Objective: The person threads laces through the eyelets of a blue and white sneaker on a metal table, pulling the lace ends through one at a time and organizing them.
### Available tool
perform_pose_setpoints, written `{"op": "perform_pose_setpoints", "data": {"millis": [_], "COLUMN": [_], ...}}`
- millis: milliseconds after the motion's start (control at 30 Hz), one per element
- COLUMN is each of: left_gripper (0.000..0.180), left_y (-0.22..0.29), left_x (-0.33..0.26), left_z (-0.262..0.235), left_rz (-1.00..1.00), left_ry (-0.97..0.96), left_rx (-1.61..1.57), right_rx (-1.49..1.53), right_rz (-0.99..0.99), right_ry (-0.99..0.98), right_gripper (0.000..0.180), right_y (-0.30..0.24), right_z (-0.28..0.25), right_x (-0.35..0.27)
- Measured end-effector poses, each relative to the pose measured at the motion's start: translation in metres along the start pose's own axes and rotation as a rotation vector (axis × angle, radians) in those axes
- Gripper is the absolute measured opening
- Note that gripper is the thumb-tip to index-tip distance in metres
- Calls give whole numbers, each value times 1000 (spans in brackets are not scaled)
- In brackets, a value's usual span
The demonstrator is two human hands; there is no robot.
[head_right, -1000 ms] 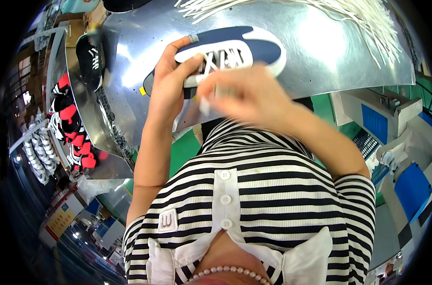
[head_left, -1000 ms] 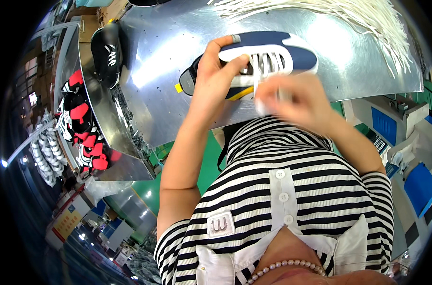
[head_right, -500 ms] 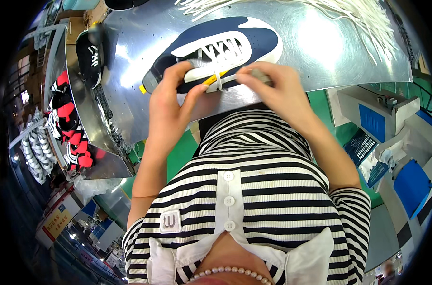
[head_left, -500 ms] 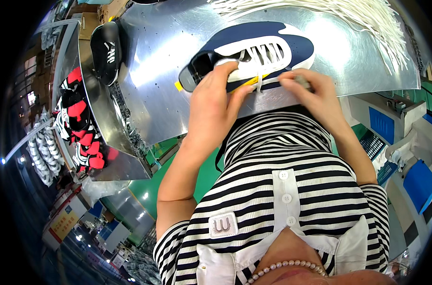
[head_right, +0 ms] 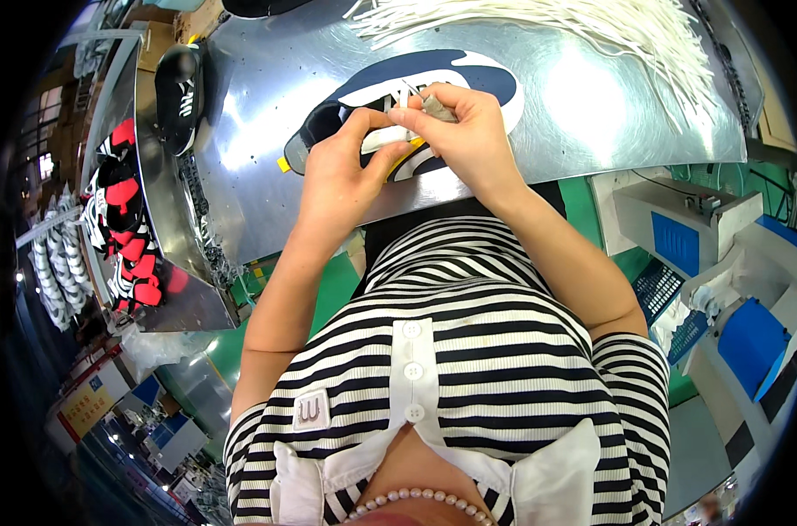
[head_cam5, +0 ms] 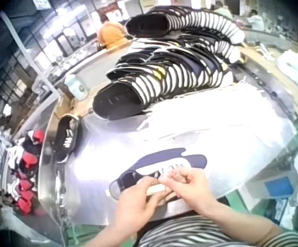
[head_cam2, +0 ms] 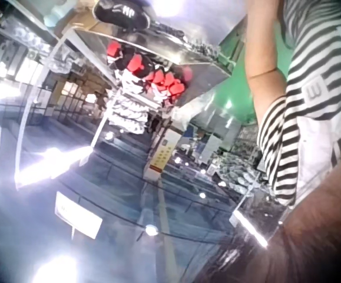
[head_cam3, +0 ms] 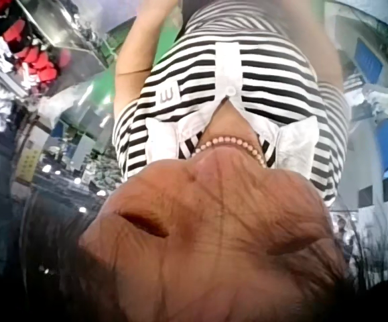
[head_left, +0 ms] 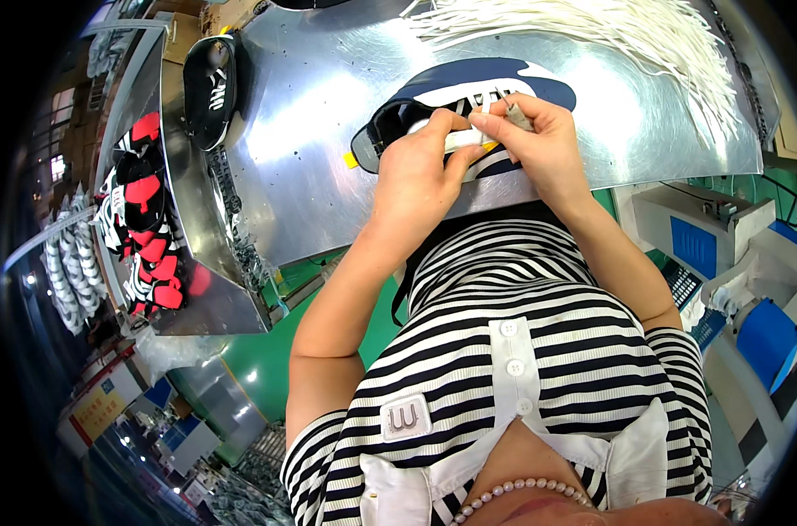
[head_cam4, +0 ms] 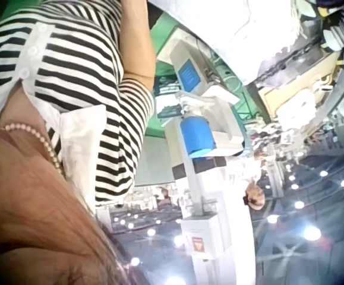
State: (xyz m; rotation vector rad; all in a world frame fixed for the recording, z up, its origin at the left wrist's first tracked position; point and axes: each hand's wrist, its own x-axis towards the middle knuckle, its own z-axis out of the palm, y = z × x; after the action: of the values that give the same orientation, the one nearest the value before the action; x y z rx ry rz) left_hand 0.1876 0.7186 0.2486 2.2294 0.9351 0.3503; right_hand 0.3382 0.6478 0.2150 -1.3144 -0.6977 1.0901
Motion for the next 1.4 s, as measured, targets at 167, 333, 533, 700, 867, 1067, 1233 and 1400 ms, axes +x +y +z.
{"op": "perform_pose_setpoints", "data": {"millis": [167,333,533,700,867,1067,1233,1400], "left_gripper": [26,28,25,21,21,22,23,25], "left_y": [3,-5,-8,-18,-17,-12,2,3], "left_x": [3,2,5,4,5,-5,4,9], "left_z": [5,10,10,18,20,12,-3,-22], "left_rz": [-87,69,160,367,423,250,69,25], "left_ry": [20,139,125,167,194,102,-224,-478], "left_rx": [98,120,73,100,104,74,-5,250], "right_rx": [-39,-367,-417,-496,-571,-703,-564,-781], "right_rz": [-49,-50,-9,57,-127,35,-334,-462], "right_ry": [-10,-104,-116,-103,-50,-162,116,256], "right_gripper": [20,18,16,16,13,15,14,17], "right_y": [-1,-2,-4,-7,13,-37,2,21], "right_z": [-4,-20,-25,-15,1,-51,-46,-35], "right_x": [-10,-34,-29,-21,-7,-25,8,13]}}
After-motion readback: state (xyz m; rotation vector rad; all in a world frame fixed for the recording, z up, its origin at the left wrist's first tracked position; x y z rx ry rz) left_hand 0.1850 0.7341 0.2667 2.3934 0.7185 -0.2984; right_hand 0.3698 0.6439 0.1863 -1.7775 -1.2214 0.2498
